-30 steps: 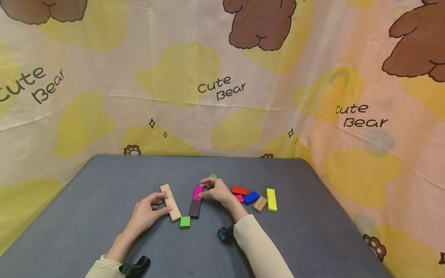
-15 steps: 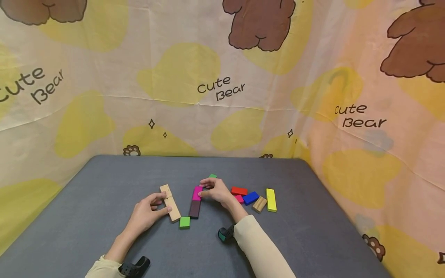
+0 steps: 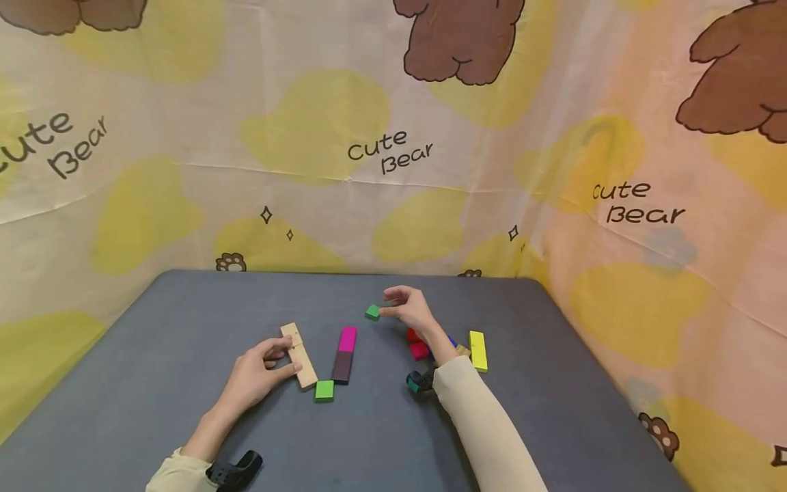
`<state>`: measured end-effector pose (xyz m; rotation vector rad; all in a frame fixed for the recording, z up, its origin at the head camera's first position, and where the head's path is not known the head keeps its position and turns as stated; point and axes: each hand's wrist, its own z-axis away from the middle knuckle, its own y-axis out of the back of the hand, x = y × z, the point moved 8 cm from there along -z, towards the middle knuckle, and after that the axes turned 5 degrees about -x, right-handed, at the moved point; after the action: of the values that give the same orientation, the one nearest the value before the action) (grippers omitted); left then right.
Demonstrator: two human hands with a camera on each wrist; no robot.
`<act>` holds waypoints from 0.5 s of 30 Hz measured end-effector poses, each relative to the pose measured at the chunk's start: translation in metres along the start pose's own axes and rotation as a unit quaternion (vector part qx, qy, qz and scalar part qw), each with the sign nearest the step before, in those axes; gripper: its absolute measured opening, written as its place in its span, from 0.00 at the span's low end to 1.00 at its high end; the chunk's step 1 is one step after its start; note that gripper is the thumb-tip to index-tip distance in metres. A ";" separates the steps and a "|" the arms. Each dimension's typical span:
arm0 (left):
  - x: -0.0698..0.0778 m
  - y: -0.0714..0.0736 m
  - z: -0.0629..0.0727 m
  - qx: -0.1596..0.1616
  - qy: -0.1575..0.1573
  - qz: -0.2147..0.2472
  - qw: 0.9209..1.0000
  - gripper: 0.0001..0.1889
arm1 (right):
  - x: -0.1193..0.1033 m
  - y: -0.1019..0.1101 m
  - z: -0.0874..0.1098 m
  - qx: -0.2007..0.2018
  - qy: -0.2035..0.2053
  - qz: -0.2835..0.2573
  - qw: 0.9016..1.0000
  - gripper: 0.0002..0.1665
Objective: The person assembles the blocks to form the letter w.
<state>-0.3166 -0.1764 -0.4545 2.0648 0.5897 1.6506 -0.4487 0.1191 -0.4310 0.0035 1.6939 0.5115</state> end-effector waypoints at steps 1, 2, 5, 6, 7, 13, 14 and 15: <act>0.000 0.001 0.000 0.001 -0.001 0.000 1.000 0.26 | 0.002 -0.002 -0.002 -0.005 -0.001 0.001 1.000 0.29; 0.001 0.001 0.000 0.002 -0.002 0.000 1.000 0.26 | 0.003 -0.004 -0.003 -0.007 0.001 0.004 1.000 0.29; 0.002 0.002 0.000 0.004 -0.001 -0.003 1.000 0.26 | 0.007 -0.008 -0.007 -0.003 0.003 0.008 1.000 0.30; 0.002 0.002 0.000 0.003 0.000 -0.003 1.000 0.26 | 0.010 -0.008 -0.008 0.002 0.000 0.007 1.000 0.30; 0.002 0.001 0.001 0.002 0.002 -0.003 1.000 0.26 | 0.012 -0.008 -0.008 0.007 -0.004 0.008 1.000 0.31; 0.002 0.000 0.001 0.003 0.001 -0.004 1.000 0.26 | 0.023 -0.010 -0.010 0.017 -0.038 0.000 0.999 0.33; 0.002 0.000 0.001 0.004 0.000 -0.003 1.000 0.26 | 0.024 -0.010 -0.011 0.017 -0.040 -0.001 0.999 0.32; 0.002 0.000 0.000 0.004 0.000 -0.002 1.000 0.26 | 0.025 -0.010 -0.011 0.018 -0.042 -0.001 0.999 0.32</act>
<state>-0.3157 -0.1750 -0.4527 2.0677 0.6021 1.6482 -0.4608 0.1133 -0.4564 0.0501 1.6199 0.4732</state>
